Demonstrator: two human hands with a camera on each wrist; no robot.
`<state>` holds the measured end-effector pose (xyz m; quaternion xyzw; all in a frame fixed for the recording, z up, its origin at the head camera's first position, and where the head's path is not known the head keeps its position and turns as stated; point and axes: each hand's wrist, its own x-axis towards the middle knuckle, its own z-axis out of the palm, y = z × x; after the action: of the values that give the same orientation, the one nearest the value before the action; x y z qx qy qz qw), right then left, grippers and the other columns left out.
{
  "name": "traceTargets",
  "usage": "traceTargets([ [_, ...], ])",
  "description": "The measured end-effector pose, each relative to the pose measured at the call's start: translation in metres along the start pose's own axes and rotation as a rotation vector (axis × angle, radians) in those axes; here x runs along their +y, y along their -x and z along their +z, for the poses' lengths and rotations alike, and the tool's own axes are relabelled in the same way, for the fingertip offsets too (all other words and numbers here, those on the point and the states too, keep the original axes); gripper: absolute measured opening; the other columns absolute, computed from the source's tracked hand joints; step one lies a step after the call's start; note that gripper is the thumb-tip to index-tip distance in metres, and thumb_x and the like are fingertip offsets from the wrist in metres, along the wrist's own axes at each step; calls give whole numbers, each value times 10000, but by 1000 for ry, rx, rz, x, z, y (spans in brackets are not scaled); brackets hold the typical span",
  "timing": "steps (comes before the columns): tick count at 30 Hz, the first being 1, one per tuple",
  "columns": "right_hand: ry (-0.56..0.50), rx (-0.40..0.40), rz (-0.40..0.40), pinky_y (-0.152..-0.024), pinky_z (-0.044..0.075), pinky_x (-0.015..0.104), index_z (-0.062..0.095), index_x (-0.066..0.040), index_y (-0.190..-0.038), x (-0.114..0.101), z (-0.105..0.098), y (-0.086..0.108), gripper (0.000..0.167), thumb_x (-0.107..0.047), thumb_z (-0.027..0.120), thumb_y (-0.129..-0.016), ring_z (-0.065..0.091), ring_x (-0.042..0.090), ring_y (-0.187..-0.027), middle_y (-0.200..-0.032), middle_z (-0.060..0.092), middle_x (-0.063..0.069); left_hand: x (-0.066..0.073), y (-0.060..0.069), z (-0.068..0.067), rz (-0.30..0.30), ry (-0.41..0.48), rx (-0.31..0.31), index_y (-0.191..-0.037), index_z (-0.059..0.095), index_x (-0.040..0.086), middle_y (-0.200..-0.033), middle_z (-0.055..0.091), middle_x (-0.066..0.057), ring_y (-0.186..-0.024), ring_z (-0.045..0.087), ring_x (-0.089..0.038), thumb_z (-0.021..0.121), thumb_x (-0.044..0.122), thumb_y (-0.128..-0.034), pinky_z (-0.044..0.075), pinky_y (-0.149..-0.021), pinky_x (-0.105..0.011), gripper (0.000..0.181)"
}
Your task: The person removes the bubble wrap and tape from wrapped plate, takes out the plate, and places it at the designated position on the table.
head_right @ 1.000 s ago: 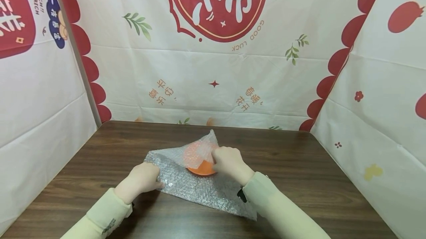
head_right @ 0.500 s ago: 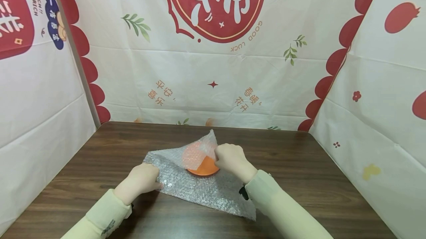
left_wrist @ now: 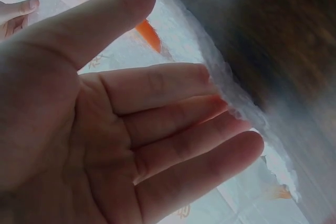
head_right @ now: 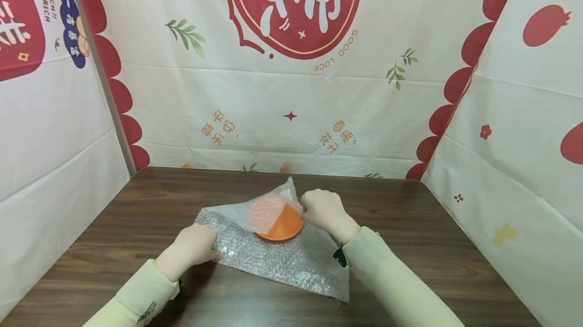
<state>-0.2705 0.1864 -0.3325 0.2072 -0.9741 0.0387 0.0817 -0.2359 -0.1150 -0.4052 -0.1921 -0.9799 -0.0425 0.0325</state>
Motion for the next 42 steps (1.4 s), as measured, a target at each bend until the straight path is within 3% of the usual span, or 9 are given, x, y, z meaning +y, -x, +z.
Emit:
traceTargets([
  [13, -13, 13, 24, -446, 377, 301, 551, -209, -593, 13, -8, 0, 306, -245, 785, -788, 476, 108, -531, -584, 507, -88, -1, 0, 1, 0, 1, 21, -663, 625, 68, -743, 645, -121, -728, 645, -339, 839, 352, -727, 545, -610, -490, 361],
  [31, -58, 11, 77, -460, 391, 305, 569, -187, -621, 38, -12, 2, 286, -236, 745, -842, 489, 118, -538, -607, 531, -67, 2, 1, -1, -15, 13, 1, -665, 625, 67, -721, 639, -107, -707, 644, -330, 829, 333, -748, 547, -607, -486, 345],
  [42, -80, 25, 136, -461, 343, 309, 536, -178, -611, 57, -14, 3, 309, -247, 745, -828, 437, 133, -522, -581, 485, -40, 2, 2, -1, 0, 19, 13, -644, 612, 74, -701, 631, -99, -701, 642, -320, 832, 321, -748, 548, -625, -467, 347],
])
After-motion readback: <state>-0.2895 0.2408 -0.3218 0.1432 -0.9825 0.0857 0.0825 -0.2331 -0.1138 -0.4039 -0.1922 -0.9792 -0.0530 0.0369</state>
